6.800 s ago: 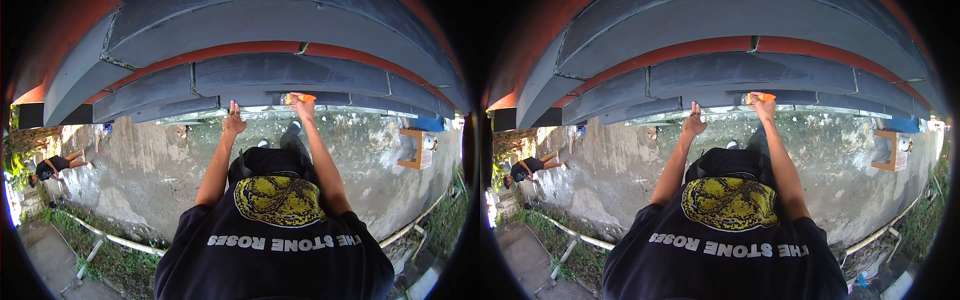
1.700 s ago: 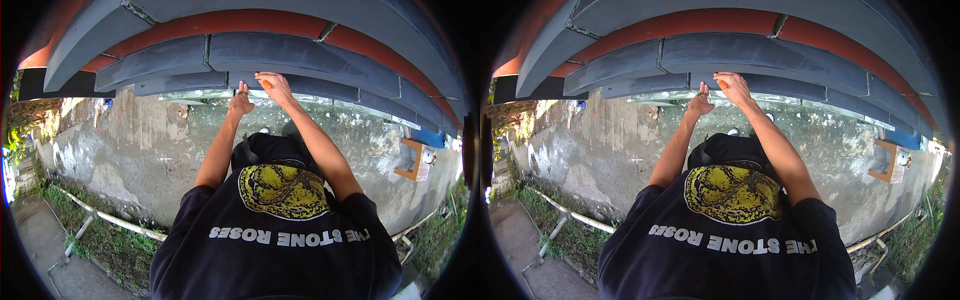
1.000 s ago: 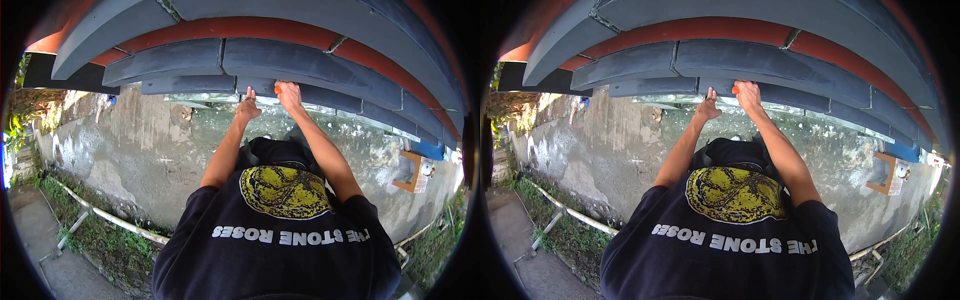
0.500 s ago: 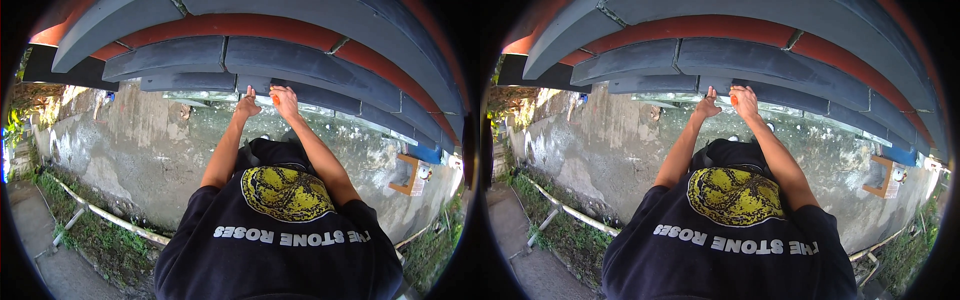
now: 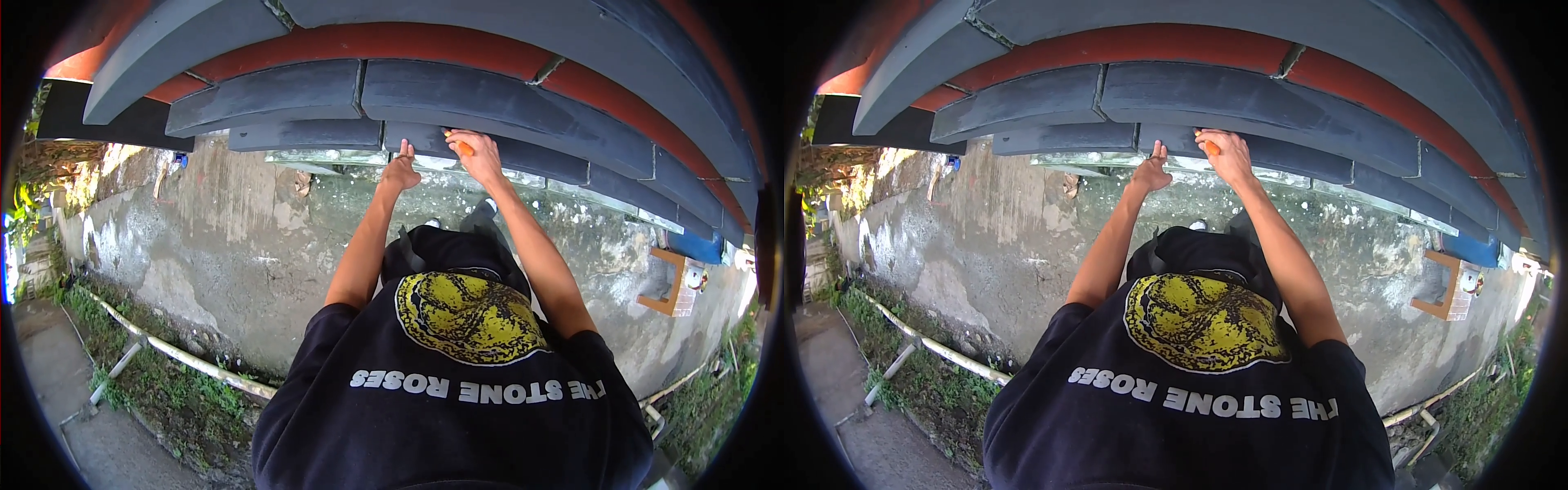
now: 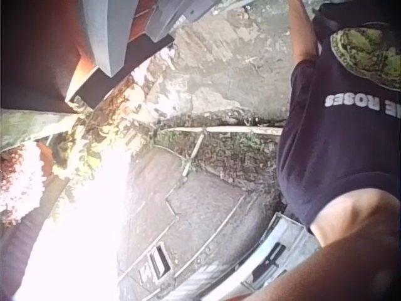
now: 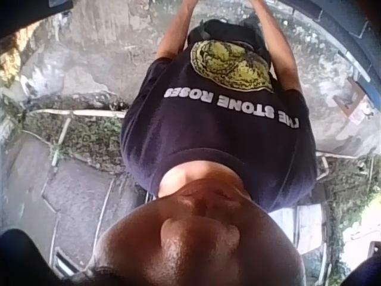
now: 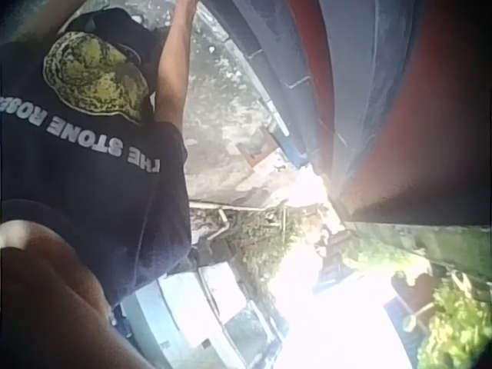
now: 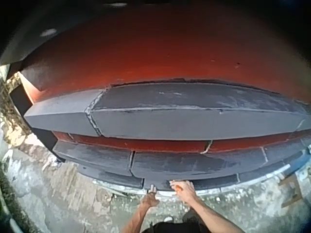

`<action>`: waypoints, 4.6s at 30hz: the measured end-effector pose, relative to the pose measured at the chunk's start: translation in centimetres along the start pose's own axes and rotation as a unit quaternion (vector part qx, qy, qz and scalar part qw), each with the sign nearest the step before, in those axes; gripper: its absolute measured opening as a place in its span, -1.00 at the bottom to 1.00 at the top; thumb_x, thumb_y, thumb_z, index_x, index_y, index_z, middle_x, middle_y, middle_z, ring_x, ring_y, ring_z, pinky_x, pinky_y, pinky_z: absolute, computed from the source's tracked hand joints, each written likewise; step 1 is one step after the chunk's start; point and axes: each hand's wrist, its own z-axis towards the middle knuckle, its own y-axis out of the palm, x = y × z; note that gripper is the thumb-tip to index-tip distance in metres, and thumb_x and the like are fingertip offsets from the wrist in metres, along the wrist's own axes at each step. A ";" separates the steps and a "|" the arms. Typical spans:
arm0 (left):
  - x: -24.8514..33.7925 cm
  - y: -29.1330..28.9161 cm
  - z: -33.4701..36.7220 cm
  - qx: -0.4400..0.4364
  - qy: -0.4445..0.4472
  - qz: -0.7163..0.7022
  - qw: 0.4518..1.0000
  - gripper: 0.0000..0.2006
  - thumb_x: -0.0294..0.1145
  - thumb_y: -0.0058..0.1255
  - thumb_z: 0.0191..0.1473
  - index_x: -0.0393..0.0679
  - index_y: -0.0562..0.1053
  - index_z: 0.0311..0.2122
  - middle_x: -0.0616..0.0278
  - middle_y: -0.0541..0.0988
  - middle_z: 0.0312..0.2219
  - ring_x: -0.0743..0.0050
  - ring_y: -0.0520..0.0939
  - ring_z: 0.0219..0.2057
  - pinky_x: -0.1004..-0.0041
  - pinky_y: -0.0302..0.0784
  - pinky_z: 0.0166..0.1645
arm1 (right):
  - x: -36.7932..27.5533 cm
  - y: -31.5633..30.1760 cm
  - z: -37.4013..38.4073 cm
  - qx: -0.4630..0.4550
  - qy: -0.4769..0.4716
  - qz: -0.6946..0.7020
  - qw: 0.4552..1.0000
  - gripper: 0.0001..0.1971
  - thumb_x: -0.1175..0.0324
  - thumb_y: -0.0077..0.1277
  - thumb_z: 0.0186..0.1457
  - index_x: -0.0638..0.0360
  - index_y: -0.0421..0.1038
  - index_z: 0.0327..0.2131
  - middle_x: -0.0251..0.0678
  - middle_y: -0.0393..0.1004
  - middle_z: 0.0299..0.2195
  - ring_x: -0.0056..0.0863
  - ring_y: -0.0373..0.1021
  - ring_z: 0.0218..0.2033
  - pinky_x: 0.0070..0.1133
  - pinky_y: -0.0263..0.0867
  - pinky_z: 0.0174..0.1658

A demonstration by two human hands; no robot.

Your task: Painting the grey decorative panels of an exterior wall with dark paint.

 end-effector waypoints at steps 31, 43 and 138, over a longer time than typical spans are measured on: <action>-0.8 0.4 0.3 -0.009 0.016 0.023 1.000 -0.19 -0.30 -0.14 -0.07 -0.11 -0.15 0.31 0.14 -0.29 0.31 0.04 0.30 0.16 0.27 0.32 0.18 | 0.7 -0.3 -5.8 0.137 0.152 0.041 0.978 -0.78 0.33 0.06 0.00 -0.04 0.55 -0.23 -0.20 0.53 -0.32 -0.14 0.46 -0.34 -0.42 0.38 -0.22; 0.9 0.9 2.0 -0.001 0.061 0.014 0.998 -0.18 -0.32 -0.14 -0.10 -0.09 -0.14 0.30 0.18 -0.27 0.32 -0.07 0.35 0.11 0.22 0.36 0.14 | 26.8 -20.1 -20.0 0.353 0.148 0.215 0.898 -0.79 0.47 0.08 0.01 0.22 0.52 -0.23 -0.35 0.54 -0.34 -0.63 0.42 -0.40 -0.68 0.34 -0.41; -2.6 -1.3 -0.5 0.099 0.075 -0.020 0.992 -0.33 -0.35 -0.09 -0.13 -0.15 0.18 0.19 0.15 0.13 0.23 -0.08 0.34 0.11 0.26 0.29 0.19 | -0.6 5.9 -0.7 0.190 0.109 -0.116 0.969 -0.72 0.52 0.08 -0.18 0.05 0.54 -0.29 -0.29 0.52 -0.19 -0.24 0.44 -0.24 -0.39 0.35 -0.09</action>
